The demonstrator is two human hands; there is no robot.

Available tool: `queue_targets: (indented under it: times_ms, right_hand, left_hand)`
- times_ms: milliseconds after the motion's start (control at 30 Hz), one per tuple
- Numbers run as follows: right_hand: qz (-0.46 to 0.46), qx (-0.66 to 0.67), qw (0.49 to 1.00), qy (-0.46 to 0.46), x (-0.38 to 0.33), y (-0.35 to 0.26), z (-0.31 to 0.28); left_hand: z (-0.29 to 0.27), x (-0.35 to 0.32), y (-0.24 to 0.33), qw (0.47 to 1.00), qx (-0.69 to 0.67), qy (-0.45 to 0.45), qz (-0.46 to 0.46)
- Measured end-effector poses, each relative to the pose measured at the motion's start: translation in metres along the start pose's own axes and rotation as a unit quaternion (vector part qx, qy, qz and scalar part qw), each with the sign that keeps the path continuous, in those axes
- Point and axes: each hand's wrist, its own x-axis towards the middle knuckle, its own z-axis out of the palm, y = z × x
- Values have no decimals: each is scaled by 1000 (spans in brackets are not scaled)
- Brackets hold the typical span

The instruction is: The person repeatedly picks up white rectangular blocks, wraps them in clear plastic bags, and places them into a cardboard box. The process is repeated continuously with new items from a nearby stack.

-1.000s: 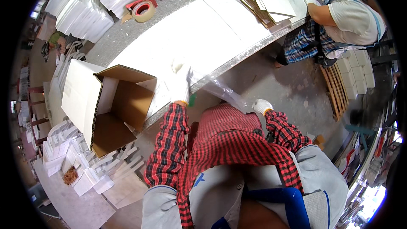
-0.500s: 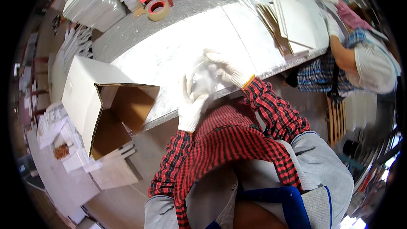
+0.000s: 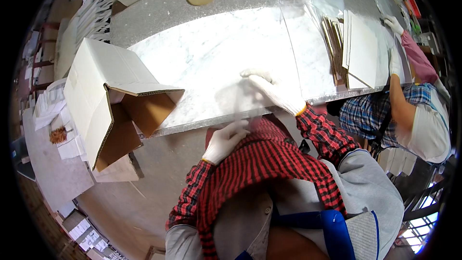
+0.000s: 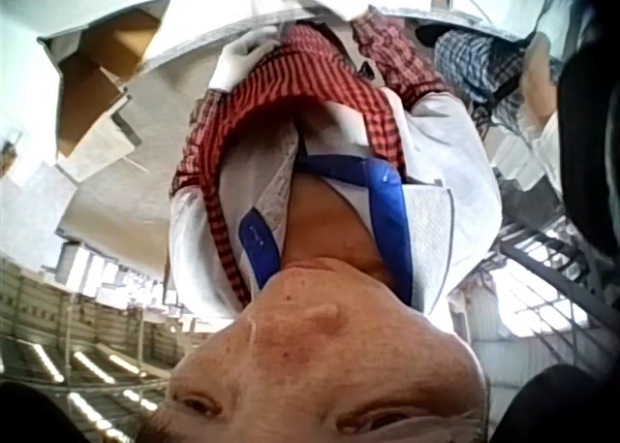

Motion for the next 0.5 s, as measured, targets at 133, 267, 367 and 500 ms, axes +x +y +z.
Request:
queue_targets:
  times_ms: [133, 267, 367, 500]
  right_hand:
    - [84, -1, 996, 21, -20, -12, 7]
    - [-18, -24, 995, 94, 7, 0, 15]
    - [-61, -45, 988, 135, 40, -12, 26]
    - [-137, -145, 969, 143, 78, 12, 34]
  left_hand:
    - [-23, -9, 28, 981, 183, 15, 63]
    - [-44, -8, 93, 978, 207, 23, 8]
    - [-46, 11, 93, 972, 105, 132, 166]
    - [-59, 53, 114, 958, 112, 222, 144]
